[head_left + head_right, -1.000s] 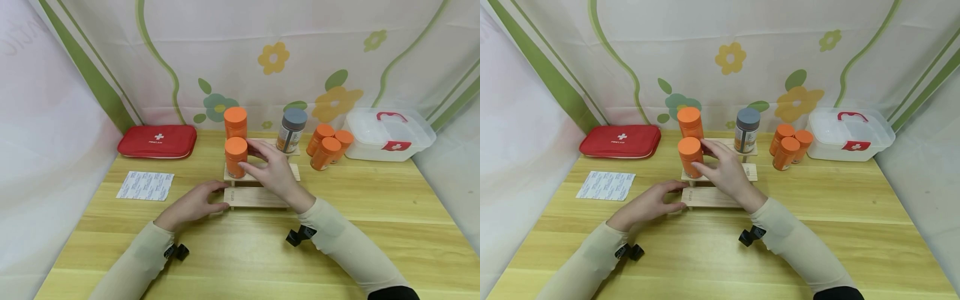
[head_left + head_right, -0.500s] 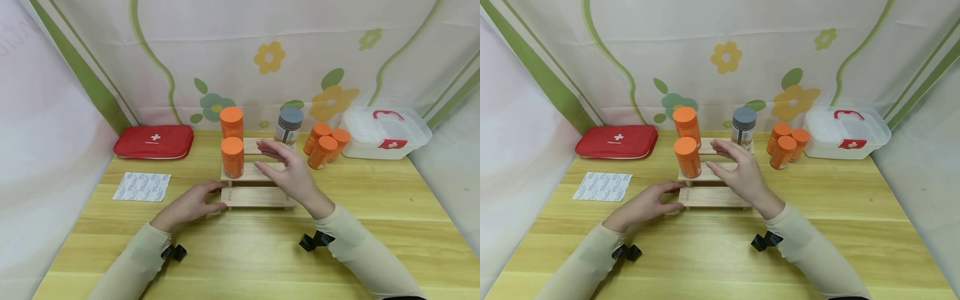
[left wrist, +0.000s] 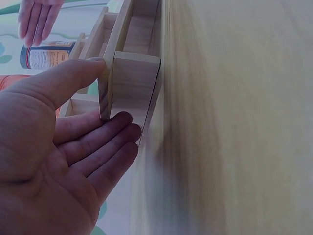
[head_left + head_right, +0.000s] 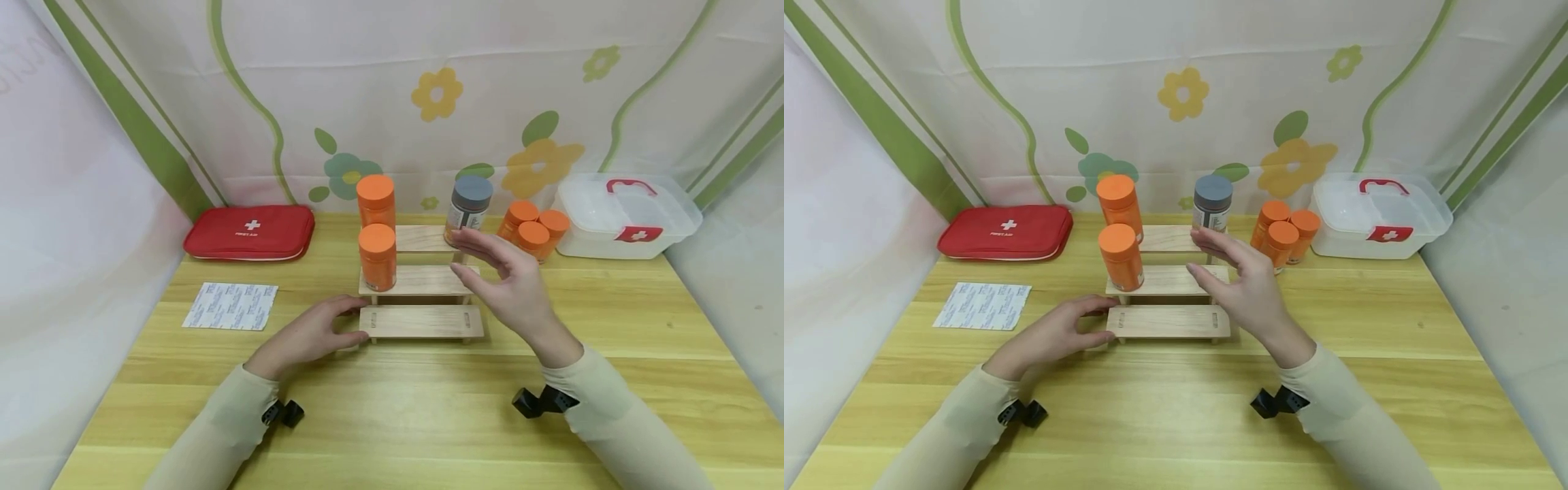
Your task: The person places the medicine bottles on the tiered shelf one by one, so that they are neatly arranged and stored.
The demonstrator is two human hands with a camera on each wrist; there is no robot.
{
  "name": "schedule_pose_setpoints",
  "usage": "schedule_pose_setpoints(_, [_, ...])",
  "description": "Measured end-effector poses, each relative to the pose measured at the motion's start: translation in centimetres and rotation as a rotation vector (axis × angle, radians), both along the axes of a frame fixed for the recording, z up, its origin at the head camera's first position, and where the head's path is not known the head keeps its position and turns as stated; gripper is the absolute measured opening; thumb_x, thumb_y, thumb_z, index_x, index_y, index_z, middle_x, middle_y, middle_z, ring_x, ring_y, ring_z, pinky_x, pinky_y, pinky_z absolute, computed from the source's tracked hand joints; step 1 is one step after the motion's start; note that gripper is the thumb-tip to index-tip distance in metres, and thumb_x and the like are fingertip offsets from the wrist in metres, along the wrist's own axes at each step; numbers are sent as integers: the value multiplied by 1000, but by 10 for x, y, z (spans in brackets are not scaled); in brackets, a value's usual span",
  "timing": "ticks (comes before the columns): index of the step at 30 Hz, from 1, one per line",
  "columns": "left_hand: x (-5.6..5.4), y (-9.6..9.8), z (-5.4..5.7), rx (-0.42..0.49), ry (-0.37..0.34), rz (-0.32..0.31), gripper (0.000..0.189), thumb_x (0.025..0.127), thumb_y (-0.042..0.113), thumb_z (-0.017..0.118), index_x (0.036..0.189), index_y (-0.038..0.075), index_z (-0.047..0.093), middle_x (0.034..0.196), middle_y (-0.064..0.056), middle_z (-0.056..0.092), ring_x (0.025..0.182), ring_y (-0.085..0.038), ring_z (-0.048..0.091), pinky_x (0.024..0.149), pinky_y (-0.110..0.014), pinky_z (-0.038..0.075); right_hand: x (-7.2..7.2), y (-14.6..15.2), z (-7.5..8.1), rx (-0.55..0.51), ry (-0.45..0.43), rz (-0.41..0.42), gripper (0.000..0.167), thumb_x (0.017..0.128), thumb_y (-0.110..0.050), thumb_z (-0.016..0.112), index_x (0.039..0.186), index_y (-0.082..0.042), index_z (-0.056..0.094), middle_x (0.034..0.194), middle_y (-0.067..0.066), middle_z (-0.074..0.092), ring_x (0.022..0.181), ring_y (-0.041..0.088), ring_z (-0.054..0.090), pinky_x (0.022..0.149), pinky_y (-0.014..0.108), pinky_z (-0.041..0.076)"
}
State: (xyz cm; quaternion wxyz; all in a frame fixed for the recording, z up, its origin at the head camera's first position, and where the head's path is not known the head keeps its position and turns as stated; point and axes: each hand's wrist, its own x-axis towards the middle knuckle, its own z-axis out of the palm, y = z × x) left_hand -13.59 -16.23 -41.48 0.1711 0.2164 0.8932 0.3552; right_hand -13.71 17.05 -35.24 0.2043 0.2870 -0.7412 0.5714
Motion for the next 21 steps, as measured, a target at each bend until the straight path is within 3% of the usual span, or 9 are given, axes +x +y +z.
schedule_pose_setpoints(9, [1,0,1,0,4,-5,63,98,35,81,153,12,60,156,-10,61,147,-33,56,125,-56,45,11,32,0,37,17,-68,57,82,27,75,136,9,68,133,19,74,123,11,73,106,25,59])
schedule_pose_setpoints(17, [0,0,1,-13,7,-4,63,99,36,81,153,13,60,157,-10,60,148,-33,56,126,-56,44,16,54,-11,19,-4,-123,54,83,29,72,135,12,67,133,6,76,120,8,74,103,21,59])
schedule_pose_setpoints(21, [0,1,2,-17,7,-3,63,99,36,81,153,13,60,157,-10,60,148,-33,55,126,-56,44,15,64,-17,37,-14,-193,53,85,26,72,136,10,67,133,-2,76,118,5,73,104,18,58])
